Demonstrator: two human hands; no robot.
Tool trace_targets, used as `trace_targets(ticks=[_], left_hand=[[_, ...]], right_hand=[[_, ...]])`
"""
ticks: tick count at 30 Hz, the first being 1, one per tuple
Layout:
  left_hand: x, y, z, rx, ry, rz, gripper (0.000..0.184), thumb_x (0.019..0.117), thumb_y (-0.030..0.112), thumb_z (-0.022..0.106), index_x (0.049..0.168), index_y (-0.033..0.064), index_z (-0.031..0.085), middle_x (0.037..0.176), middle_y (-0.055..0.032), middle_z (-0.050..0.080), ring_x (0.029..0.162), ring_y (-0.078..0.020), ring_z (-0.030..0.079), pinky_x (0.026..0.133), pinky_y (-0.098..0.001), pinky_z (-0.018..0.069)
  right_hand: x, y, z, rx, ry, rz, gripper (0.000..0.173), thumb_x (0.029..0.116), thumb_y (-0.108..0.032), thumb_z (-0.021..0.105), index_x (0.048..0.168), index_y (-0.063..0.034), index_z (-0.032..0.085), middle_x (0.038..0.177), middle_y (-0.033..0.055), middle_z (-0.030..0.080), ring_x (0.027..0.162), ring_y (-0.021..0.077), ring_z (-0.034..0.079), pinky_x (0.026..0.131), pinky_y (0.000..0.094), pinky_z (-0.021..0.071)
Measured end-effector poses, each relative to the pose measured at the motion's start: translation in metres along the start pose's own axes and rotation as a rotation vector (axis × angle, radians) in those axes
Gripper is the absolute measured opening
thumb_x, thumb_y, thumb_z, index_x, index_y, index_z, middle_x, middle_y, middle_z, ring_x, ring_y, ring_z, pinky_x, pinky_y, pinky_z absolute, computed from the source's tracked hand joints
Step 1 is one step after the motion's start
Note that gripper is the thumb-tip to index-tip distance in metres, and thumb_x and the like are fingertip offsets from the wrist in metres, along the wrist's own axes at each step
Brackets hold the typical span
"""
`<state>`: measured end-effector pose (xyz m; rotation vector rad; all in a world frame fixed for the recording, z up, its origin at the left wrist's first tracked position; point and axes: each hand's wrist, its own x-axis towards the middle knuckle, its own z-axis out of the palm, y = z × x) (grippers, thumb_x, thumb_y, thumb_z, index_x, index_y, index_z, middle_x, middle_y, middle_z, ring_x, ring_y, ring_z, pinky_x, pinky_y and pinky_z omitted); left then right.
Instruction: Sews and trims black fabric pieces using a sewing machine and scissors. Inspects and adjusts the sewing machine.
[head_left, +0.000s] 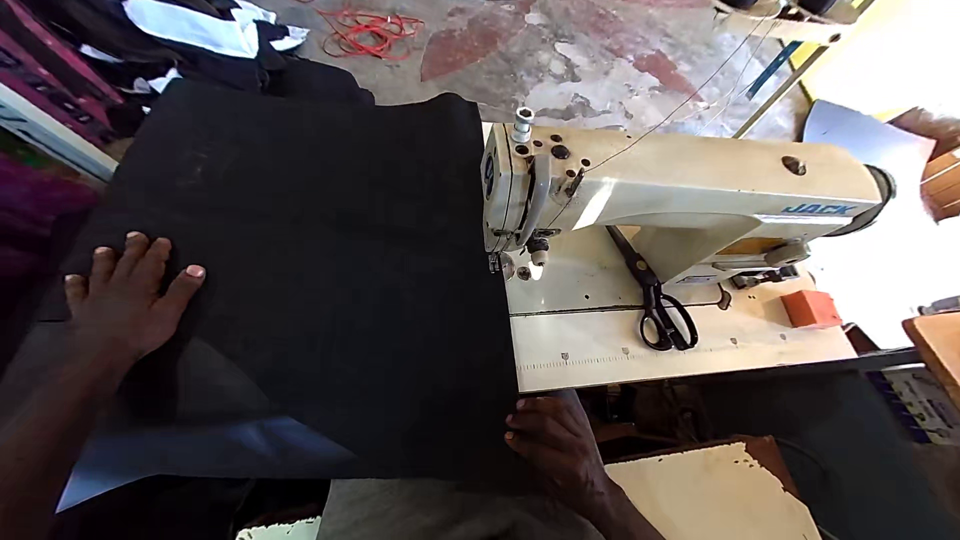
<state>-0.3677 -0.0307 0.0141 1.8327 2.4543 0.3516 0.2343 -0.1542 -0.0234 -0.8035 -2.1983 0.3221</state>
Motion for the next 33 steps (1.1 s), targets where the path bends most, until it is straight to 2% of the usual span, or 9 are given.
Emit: trace_targets(ticks=[3, 7, 18, 23, 33], left_hand=[[0.009, 0.0, 0.0, 0.008, -0.011, 0.016, 0.091, 0.0947, 0.081, 0.021, 0.162, 0.0213, 0.032, 0.171, -0.0075, 0.023, 0.157, -0.0402, 0.013, 0.117, -0.0761, 0.0095], [0.021, -0.01, 0.005, -0.01, -0.005, 0.047, 0.089, 0.0953, 0.08, 0.024, 0.162, 0.0214, 0.032, 0.171, -0.0082, 0.023, 0.157, -0.0397, 0.013, 0.117, -0.0759, 0.0104], [0.041, -0.002, 0.002, -0.014, -0.017, 0.051, 0.085, 0.0976, 0.076, 0.029, 0.163, 0.0208, 0.032, 0.171, -0.0082, 0.021, 0.158, -0.0371, 0.013, 0.119, -0.0737, 0.0099], [0.054, 0.002, 0.002, 0.025, -0.024, 0.077, 0.087, 0.0991, 0.075, 0.026, 0.163, 0.0162, 0.029, 0.171, -0.0121, 0.02, 0.157, -0.0427, 0.011, 0.118, -0.0759, 0.0079], [0.086, 0.013, 0.005, 0.024, -0.022, 0.067, 0.088, 0.0987, 0.076, 0.023, 0.163, 0.0161, 0.029, 0.171, -0.0133, 0.02, 0.157, -0.0419, 0.011, 0.118, -0.0755, 0.0055]], right_hand=[[0.005, 0.008, 0.0, 0.079, -0.052, -0.052, 0.019, 0.0989, -0.006, 0.061, 0.108, -0.0145, 0.076, 0.115, 0.0022, 0.074, 0.123, 0.0213, 0.064, 0.112, 0.0433, 0.0489], [0.014, 0.009, -0.001, 0.132, -0.086, -0.039, 0.019, 0.0996, -0.006, 0.06, 0.106, -0.0134, 0.076, 0.11, 0.0019, 0.075, 0.119, 0.0199, 0.066, 0.11, 0.042, 0.0501], [0.028, 0.011, 0.004, 0.188, -0.063, 0.036, 0.018, 0.0999, -0.006, 0.059, 0.105, -0.012, 0.075, 0.108, 0.0028, 0.074, 0.117, 0.0199, 0.066, 0.109, 0.0416, 0.0506], [0.041, 0.019, 0.003, 0.147, -0.052, 0.079, 0.018, 0.0999, -0.006, 0.059, 0.103, -0.0117, 0.075, 0.108, 0.0019, 0.075, 0.116, 0.0174, 0.067, 0.108, 0.0386, 0.0511], [0.07, 0.035, 0.003, 0.035, -0.088, 0.115, 0.02, 0.0971, -0.005, 0.059, 0.1, -0.0128, 0.077, 0.11, -0.0009, 0.074, 0.116, 0.015, 0.066, 0.105, 0.0345, 0.0518]])
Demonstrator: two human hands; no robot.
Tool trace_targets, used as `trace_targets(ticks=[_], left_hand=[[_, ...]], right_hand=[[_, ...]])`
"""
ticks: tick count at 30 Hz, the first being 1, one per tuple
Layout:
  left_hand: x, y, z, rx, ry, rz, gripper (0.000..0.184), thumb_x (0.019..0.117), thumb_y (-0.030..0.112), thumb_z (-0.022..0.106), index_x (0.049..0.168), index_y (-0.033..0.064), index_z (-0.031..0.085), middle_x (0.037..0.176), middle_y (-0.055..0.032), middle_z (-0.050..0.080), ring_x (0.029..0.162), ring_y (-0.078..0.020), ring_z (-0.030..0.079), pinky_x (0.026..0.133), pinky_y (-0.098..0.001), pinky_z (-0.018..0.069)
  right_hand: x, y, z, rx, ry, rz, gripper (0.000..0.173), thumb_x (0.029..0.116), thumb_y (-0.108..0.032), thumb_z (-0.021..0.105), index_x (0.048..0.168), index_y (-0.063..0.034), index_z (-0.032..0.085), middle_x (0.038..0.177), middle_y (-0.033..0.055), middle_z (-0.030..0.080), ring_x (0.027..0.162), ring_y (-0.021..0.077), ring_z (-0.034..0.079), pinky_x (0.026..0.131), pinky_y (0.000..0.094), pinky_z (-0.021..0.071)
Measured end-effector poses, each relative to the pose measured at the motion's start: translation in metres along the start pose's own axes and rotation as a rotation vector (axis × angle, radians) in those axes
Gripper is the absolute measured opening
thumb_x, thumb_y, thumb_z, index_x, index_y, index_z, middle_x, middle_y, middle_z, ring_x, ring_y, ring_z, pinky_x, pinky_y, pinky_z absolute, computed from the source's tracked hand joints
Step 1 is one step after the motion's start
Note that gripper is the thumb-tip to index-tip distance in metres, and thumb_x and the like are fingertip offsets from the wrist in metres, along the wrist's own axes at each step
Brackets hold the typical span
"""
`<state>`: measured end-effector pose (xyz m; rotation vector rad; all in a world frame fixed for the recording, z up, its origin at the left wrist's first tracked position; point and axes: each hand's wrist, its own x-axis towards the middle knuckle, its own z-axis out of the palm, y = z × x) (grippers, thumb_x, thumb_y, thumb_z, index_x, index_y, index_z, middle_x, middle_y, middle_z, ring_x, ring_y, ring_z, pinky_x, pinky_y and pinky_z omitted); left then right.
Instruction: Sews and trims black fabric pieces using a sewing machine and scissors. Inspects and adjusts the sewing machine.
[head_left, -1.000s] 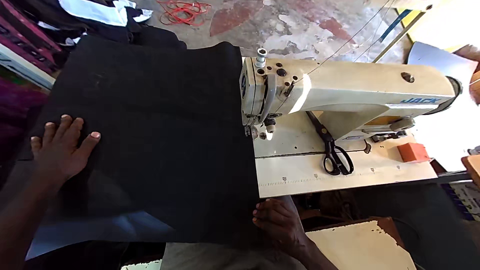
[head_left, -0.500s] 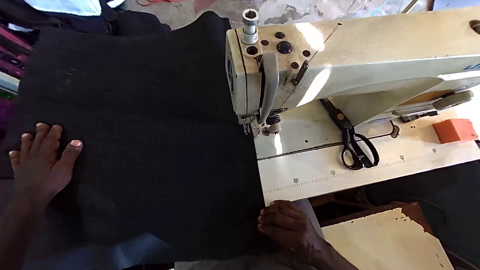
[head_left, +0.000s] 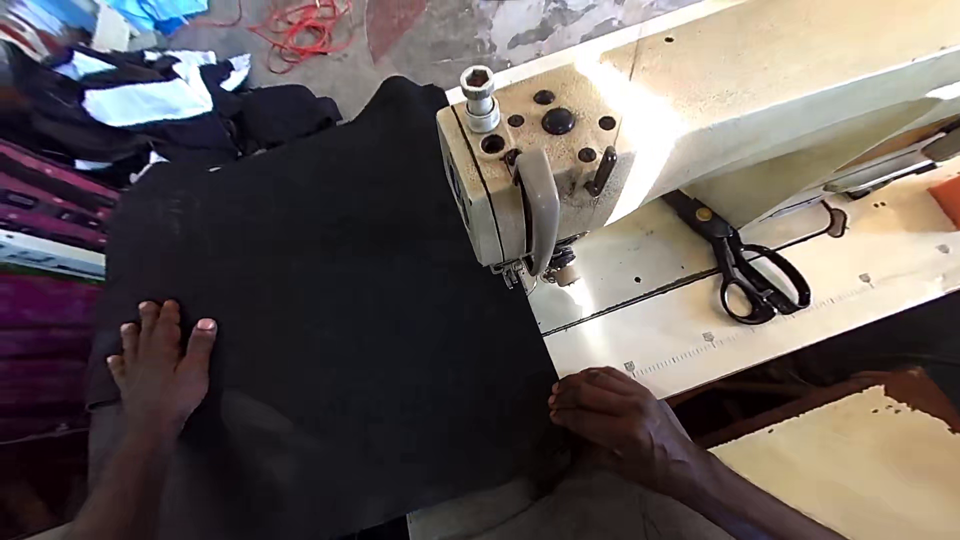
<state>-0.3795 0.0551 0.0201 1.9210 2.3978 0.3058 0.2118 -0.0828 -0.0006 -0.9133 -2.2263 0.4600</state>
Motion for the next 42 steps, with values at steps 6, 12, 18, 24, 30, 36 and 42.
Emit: trace_targets(ticks=[6, 12, 18, 24, 30, 36, 42], left_hand=[[0.023, 0.002, 0.003, 0.007, 0.001, -0.019, 0.089, 0.0978, 0.077, 0.023, 0.163, 0.0162, 0.03, 0.171, -0.0135, 0.021, 0.157, -0.0411, 0.012, 0.117, -0.0759, 0.0058], [0.044, 0.006, 0.003, -0.022, -0.009, -0.052, 0.087, 0.0971, 0.078, 0.026, 0.163, 0.0208, 0.03, 0.171, -0.0112, 0.02, 0.158, -0.0404, 0.011, 0.117, -0.0764, 0.0057], [0.066, 0.01, 0.001, -0.024, 0.003, -0.027, 0.087, 0.0988, 0.076, 0.027, 0.162, 0.0152, 0.033, 0.169, -0.0164, 0.023, 0.156, -0.0465, 0.013, 0.114, -0.0808, 0.007], [0.047, 0.04, -0.002, -0.093, 0.183, 0.158, 0.075, 0.1018, 0.063, 0.041, 0.152, 0.0075, 0.046, 0.162, -0.0214, 0.036, 0.154, -0.0443, 0.023, 0.12, -0.073, 0.0088], [-0.029, 0.114, 0.008, -0.125, 0.044, 0.238, 0.079, 0.0996, 0.068, 0.041, 0.159, 0.0157, 0.039, 0.168, -0.0096, 0.029, 0.157, -0.041, 0.015, 0.121, -0.0716, 0.0087], [-0.044, 0.067, 0.006, -0.032, -0.016, 0.092, 0.086, 0.0962, 0.079, 0.03, 0.161, 0.0221, 0.036, 0.17, -0.0049, 0.025, 0.157, -0.0419, 0.013, 0.116, -0.0783, 0.0072], [-0.035, 0.063, 0.01, -0.049, -0.013, 0.074, 0.086, 0.0954, 0.08, 0.03, 0.161, 0.0245, 0.037, 0.17, -0.0019, 0.025, 0.158, -0.0371, 0.014, 0.117, -0.0754, 0.0072]], right_hand=[[0.019, 0.008, 0.0, -0.046, 0.014, 0.03, 0.016, 0.094, -0.007, 0.064, 0.095, -0.0137, 0.079, 0.108, -0.0008, 0.074, 0.116, 0.0155, 0.065, 0.104, 0.0349, 0.0521], [0.039, 0.023, 0.001, -0.023, 0.025, 0.046, 0.019, 0.0927, -0.006, 0.062, 0.096, -0.0112, 0.079, 0.109, 0.0034, 0.074, 0.114, 0.0189, 0.066, 0.098, 0.0367, 0.0549], [0.059, 0.039, 0.001, 0.004, 0.047, 0.063, 0.02, 0.0932, -0.005, 0.062, 0.099, -0.0119, 0.08, 0.108, 0.003, 0.074, 0.109, 0.0196, 0.066, 0.093, 0.0386, 0.0538], [0.055, 0.038, 0.001, -0.003, 0.058, 0.047, 0.02, 0.093, -0.008, 0.064, 0.105, -0.0126, 0.079, 0.108, 0.0038, 0.073, 0.107, 0.0199, 0.066, 0.091, 0.0392, 0.0543], [0.037, 0.028, 0.0, -0.071, 0.076, -0.034, 0.016, 0.0976, -0.014, 0.063, 0.101, -0.0106, 0.078, 0.108, 0.0053, 0.073, 0.112, 0.0198, 0.067, 0.098, 0.0363, 0.0555], [0.032, 0.025, 0.0, -0.137, 0.03, -0.056, 0.015, 0.0982, -0.013, 0.063, 0.099, -0.012, 0.078, 0.106, 0.0043, 0.071, 0.109, 0.0189, 0.066, 0.093, 0.0353, 0.0562], [0.041, 0.025, 0.001, -0.213, 0.025, -0.028, 0.016, 0.0961, -0.011, 0.062, 0.095, -0.0131, 0.078, 0.103, 0.0024, 0.072, 0.106, 0.0208, 0.066, 0.09, 0.0387, 0.0553]])
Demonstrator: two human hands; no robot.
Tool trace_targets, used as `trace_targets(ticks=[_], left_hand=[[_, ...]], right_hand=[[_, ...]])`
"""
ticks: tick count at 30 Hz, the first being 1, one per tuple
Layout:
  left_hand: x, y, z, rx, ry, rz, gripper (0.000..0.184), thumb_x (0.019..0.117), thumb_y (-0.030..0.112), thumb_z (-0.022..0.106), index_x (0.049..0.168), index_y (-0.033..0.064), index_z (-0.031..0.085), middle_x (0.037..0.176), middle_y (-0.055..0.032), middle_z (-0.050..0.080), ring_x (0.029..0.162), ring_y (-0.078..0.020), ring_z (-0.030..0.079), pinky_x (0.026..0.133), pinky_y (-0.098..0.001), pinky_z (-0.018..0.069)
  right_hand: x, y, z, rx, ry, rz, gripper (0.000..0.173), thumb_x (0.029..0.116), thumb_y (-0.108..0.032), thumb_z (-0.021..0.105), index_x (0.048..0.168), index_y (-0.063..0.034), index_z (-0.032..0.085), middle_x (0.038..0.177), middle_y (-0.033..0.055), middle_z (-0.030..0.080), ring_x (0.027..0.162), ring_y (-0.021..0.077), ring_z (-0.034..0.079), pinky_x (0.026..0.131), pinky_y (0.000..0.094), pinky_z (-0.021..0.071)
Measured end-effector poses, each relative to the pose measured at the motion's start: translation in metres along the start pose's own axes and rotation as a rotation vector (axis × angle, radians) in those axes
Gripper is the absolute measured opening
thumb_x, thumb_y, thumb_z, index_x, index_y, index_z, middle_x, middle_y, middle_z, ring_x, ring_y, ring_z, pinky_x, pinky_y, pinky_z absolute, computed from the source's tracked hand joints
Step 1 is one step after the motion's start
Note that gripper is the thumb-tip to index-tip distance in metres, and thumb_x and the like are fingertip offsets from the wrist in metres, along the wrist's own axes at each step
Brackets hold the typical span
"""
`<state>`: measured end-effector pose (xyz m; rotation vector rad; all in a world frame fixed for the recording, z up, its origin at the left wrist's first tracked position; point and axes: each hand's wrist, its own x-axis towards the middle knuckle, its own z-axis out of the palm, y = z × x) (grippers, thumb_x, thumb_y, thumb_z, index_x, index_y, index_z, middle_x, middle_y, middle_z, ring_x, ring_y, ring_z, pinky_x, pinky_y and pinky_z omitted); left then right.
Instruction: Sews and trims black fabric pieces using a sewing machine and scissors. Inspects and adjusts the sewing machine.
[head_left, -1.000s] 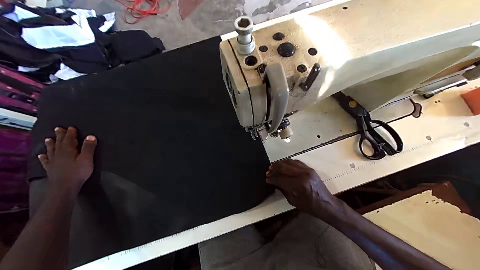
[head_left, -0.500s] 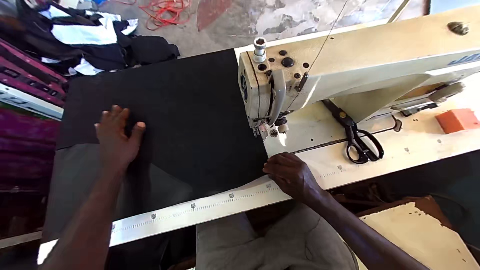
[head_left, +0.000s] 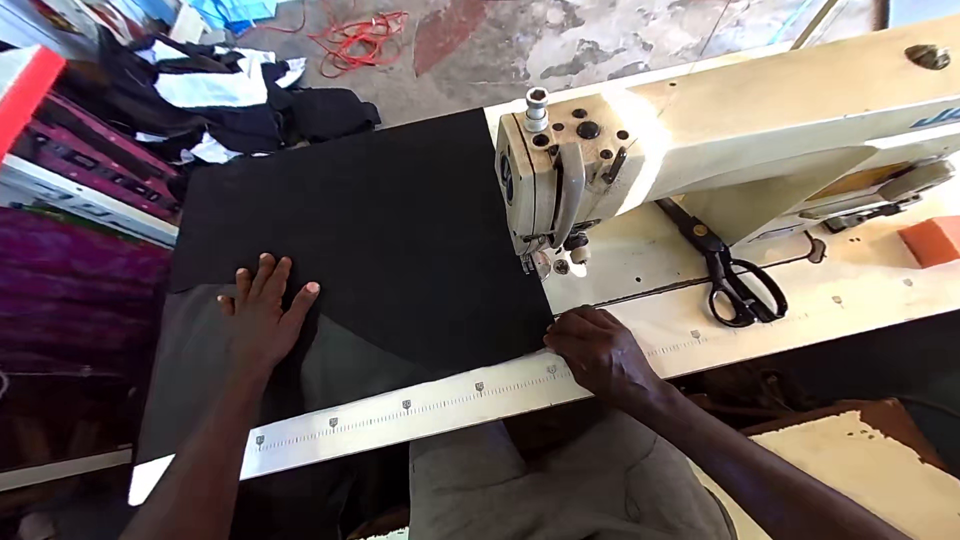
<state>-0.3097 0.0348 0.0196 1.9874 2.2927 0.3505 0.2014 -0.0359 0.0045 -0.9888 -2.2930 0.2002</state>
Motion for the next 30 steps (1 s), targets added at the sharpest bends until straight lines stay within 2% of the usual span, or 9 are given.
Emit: trace_targets(ticks=[4, 9, 15, 18, 19, 22, 24, 27, 30], left_hand=[[0.014, 0.0, 0.0, 0.01, 0.005, 0.01, 0.086, 0.0956, 0.079, 0.03, 0.161, 0.0233, 0.037, 0.17, -0.0039, 0.026, 0.158, -0.0382, 0.015, 0.118, -0.0756, 0.0082], [0.032, -0.002, 0.002, 0.017, 0.004, 0.001, 0.086, 0.0953, 0.08, 0.029, 0.161, 0.0258, 0.035, 0.171, -0.0026, 0.025, 0.158, -0.0369, 0.014, 0.118, -0.0747, 0.0093], [0.054, -0.005, 0.004, 0.019, 0.001, 0.005, 0.087, 0.0945, 0.081, 0.029, 0.161, 0.0265, 0.035, 0.171, -0.0023, 0.024, 0.158, -0.037, 0.014, 0.117, -0.076, 0.0087], [0.066, -0.004, 0.006, 0.009, 0.007, -0.001, 0.088, 0.0937, 0.083, 0.029, 0.161, 0.0262, 0.036, 0.17, -0.0035, 0.026, 0.158, -0.0373, 0.014, 0.117, -0.076, 0.0078], [0.069, -0.003, 0.005, 0.005, 0.005, -0.007, 0.089, 0.0933, 0.083, 0.028, 0.161, 0.026, 0.035, 0.17, -0.0039, 0.025, 0.158, -0.0375, 0.013, 0.117, -0.076, 0.0066], [0.082, -0.003, 0.007, 0.01, 0.008, -0.006, 0.091, 0.0926, 0.084, 0.027, 0.162, 0.0262, 0.034, 0.171, -0.005, 0.024, 0.158, -0.0393, 0.013, 0.116, -0.0774, 0.0057], [0.088, -0.006, 0.008, 0.015, 0.016, -0.007, 0.088, 0.0935, 0.083, 0.028, 0.161, 0.0269, 0.035, 0.17, -0.0038, 0.025, 0.157, -0.0392, 0.014, 0.116, -0.078, 0.0076], [0.097, -0.005, 0.008, 0.011, 0.016, -0.015, 0.089, 0.0936, 0.083, 0.028, 0.162, 0.0254, 0.035, 0.171, -0.0047, 0.024, 0.157, -0.0408, 0.012, 0.116, -0.0783, 0.0059], [0.098, 0.003, -0.001, 0.003, -0.043, -0.039, 0.093, 0.0933, 0.083, 0.028, 0.163, 0.0216, 0.031, 0.171, -0.0091, 0.02, 0.157, -0.0427, 0.009, 0.116, -0.0785, 0.003]], right_hand=[[0.012, 0.007, 0.002, -0.034, -0.002, 0.025, 0.017, 0.0985, -0.016, 0.061, 0.096, -0.0153, 0.077, 0.103, 0.0012, 0.072, 0.103, 0.0208, 0.065, 0.082, 0.0383, 0.0536], [0.02, 0.012, 0.008, -0.063, 0.008, 0.068, 0.019, 0.0993, -0.018, 0.059, 0.099, -0.0163, 0.077, 0.104, 0.0009, 0.071, 0.101, 0.0213, 0.064, 0.081, 0.0393, 0.0526], [0.024, 0.011, 0.013, -0.138, -0.011, 0.15, 0.024, 0.1021, -0.025, 0.055, 0.108, -0.0189, 0.077, 0.12, -0.0025, 0.07, 0.108, 0.0211, 0.062, 0.085, 0.0421, 0.0497], [0.024, 0.009, 0.012, -0.215, -0.07, 0.178, 0.033, 0.1045, -0.039, 0.052, 0.12, -0.0202, 0.074, 0.135, -0.0019, 0.065, 0.115, 0.023, 0.059, 0.087, 0.0448, 0.0461], [0.025, 0.008, 0.012, -0.231, -0.085, 0.193, 0.037, 0.1048, -0.043, 0.05, 0.124, -0.0198, 0.073, 0.139, -0.0005, 0.062, 0.119, 0.0246, 0.057, 0.091, 0.0462, 0.0455], [0.03, 0.008, 0.013, -0.283, -0.1, 0.238, 0.049, 0.1052, -0.051, 0.045, 0.133, -0.0176, 0.069, 0.142, 0.0048, 0.059, 0.125, 0.0287, 0.055, 0.096, 0.0494, 0.0452], [0.034, 0.006, 0.014, -0.31, -0.115, 0.27, 0.054, 0.1051, -0.054, 0.043, 0.135, -0.016, 0.067, 0.143, 0.0076, 0.058, 0.127, 0.0313, 0.054, 0.095, 0.0512, 0.0454], [0.037, 0.004, 0.016, -0.332, -0.143, 0.301, 0.06, 0.1049, -0.059, 0.039, 0.141, -0.0165, 0.061, 0.146, 0.0095, 0.054, 0.131, 0.0326, 0.051, 0.098, 0.0519, 0.0441], [0.029, 0.006, 0.009, -0.205, -0.109, 0.299, 0.061, 0.102, -0.06, 0.047, 0.143, -0.0161, 0.06, 0.149, 0.0106, 0.053, 0.135, 0.0316, 0.05, 0.104, 0.0524, 0.0434]])
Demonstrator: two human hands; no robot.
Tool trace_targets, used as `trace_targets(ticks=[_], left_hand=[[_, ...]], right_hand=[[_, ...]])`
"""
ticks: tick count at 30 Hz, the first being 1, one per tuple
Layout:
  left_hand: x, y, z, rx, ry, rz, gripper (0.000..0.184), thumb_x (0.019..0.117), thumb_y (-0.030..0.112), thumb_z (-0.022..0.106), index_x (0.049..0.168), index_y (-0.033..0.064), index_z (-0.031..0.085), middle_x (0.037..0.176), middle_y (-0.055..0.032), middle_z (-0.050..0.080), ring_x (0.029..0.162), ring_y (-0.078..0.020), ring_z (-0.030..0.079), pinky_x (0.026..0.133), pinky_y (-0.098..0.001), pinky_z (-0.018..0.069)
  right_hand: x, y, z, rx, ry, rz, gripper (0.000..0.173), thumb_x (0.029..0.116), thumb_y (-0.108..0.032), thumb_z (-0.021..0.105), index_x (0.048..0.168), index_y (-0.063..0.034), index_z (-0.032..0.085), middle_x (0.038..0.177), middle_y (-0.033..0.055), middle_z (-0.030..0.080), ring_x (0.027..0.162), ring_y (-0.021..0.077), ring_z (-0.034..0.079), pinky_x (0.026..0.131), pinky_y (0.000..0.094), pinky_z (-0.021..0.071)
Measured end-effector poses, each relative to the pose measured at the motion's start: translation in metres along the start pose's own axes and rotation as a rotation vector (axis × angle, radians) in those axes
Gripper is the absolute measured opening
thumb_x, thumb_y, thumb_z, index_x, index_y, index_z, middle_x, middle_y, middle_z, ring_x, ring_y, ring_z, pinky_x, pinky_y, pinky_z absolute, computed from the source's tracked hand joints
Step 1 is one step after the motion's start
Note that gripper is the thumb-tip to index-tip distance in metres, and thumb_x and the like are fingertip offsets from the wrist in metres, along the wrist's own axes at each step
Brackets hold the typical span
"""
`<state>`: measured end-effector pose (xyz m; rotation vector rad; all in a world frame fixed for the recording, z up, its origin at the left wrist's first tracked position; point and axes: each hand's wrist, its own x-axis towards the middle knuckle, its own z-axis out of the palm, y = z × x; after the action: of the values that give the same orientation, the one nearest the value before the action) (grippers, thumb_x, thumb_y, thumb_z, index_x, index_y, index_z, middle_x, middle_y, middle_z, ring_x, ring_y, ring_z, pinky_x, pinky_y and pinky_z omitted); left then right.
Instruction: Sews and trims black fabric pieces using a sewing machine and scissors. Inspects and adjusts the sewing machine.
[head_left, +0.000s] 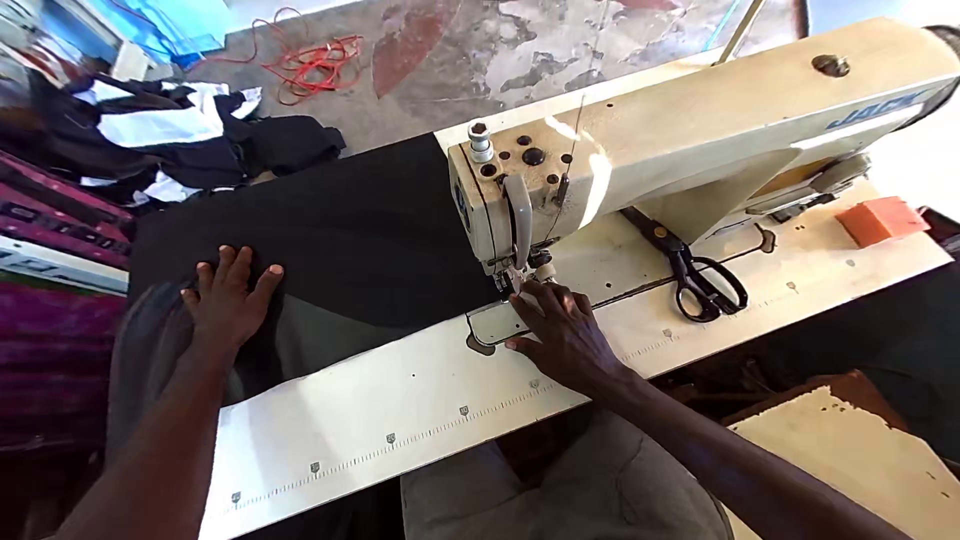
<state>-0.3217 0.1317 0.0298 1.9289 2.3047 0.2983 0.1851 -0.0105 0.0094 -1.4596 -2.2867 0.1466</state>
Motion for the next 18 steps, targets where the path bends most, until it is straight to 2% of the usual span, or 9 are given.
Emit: trace_targets(ticks=[1, 3, 5, 7, 9, 11, 13, 15, 18], left_hand=[[-0.002, 0.008, -0.005, -0.005, -0.01, 0.008, 0.091, 0.0958, 0.08, 0.031, 0.162, 0.0168, 0.033, 0.17, -0.0142, 0.022, 0.156, -0.0453, 0.012, 0.115, -0.0792, 0.0035], [-0.014, 0.035, -0.007, -0.02, 0.05, 0.106, 0.078, 0.1032, 0.063, 0.04, 0.156, 0.0051, 0.04, 0.162, -0.025, 0.034, 0.152, -0.0509, 0.022, 0.115, -0.0796, 0.0098], [-0.041, 0.083, 0.002, -0.072, 0.108, 0.279, 0.072, 0.105, 0.058, 0.041, 0.154, 0.0054, 0.043, 0.161, -0.0212, 0.039, 0.152, -0.0475, 0.025, 0.119, -0.0737, 0.0161], [-0.075, 0.148, 0.014, -0.205, 0.069, 0.458, 0.068, 0.1042, 0.057, 0.045, 0.152, 0.009, 0.048, 0.16, -0.0143, 0.044, 0.154, -0.0416, 0.025, 0.123, -0.0661, 0.0163], [-0.099, 0.204, 0.033, -0.289, -0.011, 0.627, 0.063, 0.1009, 0.056, 0.053, 0.146, 0.0126, 0.058, 0.154, -0.0109, 0.051, 0.152, -0.0389, 0.03, 0.124, -0.0642, 0.0167], [-0.108, 0.238, 0.054, -0.359, -0.069, 0.725, 0.057, 0.0975, 0.056, 0.061, 0.136, 0.0138, 0.067, 0.15, -0.0098, 0.056, 0.15, -0.0376, 0.035, 0.123, -0.0643, 0.0177], [-0.106, 0.248, 0.07, -0.366, -0.063, 0.758, 0.052, 0.0966, 0.058, 0.061, 0.129, 0.0179, 0.072, 0.152, -0.0056, 0.055, 0.15, -0.0338, 0.036, 0.124, -0.0636, 0.018], [-0.101, 0.246, 0.075, -0.35, -0.065, 0.769, 0.051, 0.0981, 0.059, 0.058, 0.13, 0.0219, 0.072, 0.155, -0.0013, 0.052, 0.152, -0.0295, 0.034, 0.125, -0.0618, 0.0161], [-0.096, 0.242, 0.076, -0.339, -0.08, 0.78, 0.049, 0.0993, 0.059, 0.055, 0.131, 0.0257, 0.072, 0.156, 0.0, 0.05, 0.154, -0.0273, 0.031, 0.126, -0.0604, 0.0128]], right_hand=[[-0.006, 0.006, -0.009, 0.09, 0.035, 0.021, 0.058, 0.1006, -0.057, 0.054, 0.141, -0.0159, 0.062, 0.149, 0.0105, 0.054, 0.135, 0.0306, 0.051, 0.107, 0.053, 0.0447], [-0.024, 0.033, -0.035, 0.177, 0.163, 0.106, 0.048, 0.0986, -0.046, 0.063, 0.134, -0.0134, 0.066, 0.146, 0.011, 0.057, 0.133, 0.0303, 0.055, 0.108, 0.0544, 0.0461], [-0.045, 0.079, -0.069, 0.126, 0.326, 0.205, 0.043, 0.1006, -0.038, 0.061, 0.132, -0.0081, 0.067, 0.141, 0.015, 0.06, 0.132, 0.0324, 0.056, 0.109, 0.0553, 0.0455], [-0.064, 0.135, -0.098, 0.044, 0.473, 0.26, 0.042, 0.1028, -0.034, 0.059, 0.129, -0.002, 0.066, 0.138, 0.0217, 0.06, 0.13, 0.0374, 0.055, 0.109, 0.0562, 0.0442], [-0.076, 0.187, -0.113, -0.05, 0.546, 0.236, 0.039, 0.1037, -0.031, 0.058, 0.131, -0.0038, 0.066, 0.14, 0.023, 0.058, 0.13, 0.0407, 0.052, 0.109, 0.0569, 0.0425], [-0.083, 0.22, -0.115, -0.134, 0.536, 0.188, 0.039, 0.1036, -0.032, 0.058, 0.134, -0.0084, 0.064, 0.145, 0.0211, 0.054, 0.133, 0.0421, 0.049, 0.109, 0.0578, 0.0406], [-0.085, 0.234, -0.111, -0.168, 0.521, 0.159, 0.043, 0.1015, -0.036, 0.06, 0.137, -0.0105, 0.062, 0.149, 0.0203, 0.052, 0.138, 0.0428, 0.045, 0.113, 0.0595, 0.0361], [-0.086, 0.237, -0.105, -0.166, 0.52, 0.149, 0.05, 0.0988, -0.039, 0.064, 0.139, -0.0098, 0.059, 0.151, 0.0216, 0.049, 0.142, 0.0446, 0.041, 0.116, 0.061, 0.0315], [-0.088, 0.238, -0.102, -0.18, 0.531, 0.14, 0.053, 0.0981, -0.039, 0.064, 0.141, -0.0095, 0.057, 0.151, 0.0216, 0.048, 0.143, 0.0444, 0.04, 0.117, 0.0609, 0.0305]])
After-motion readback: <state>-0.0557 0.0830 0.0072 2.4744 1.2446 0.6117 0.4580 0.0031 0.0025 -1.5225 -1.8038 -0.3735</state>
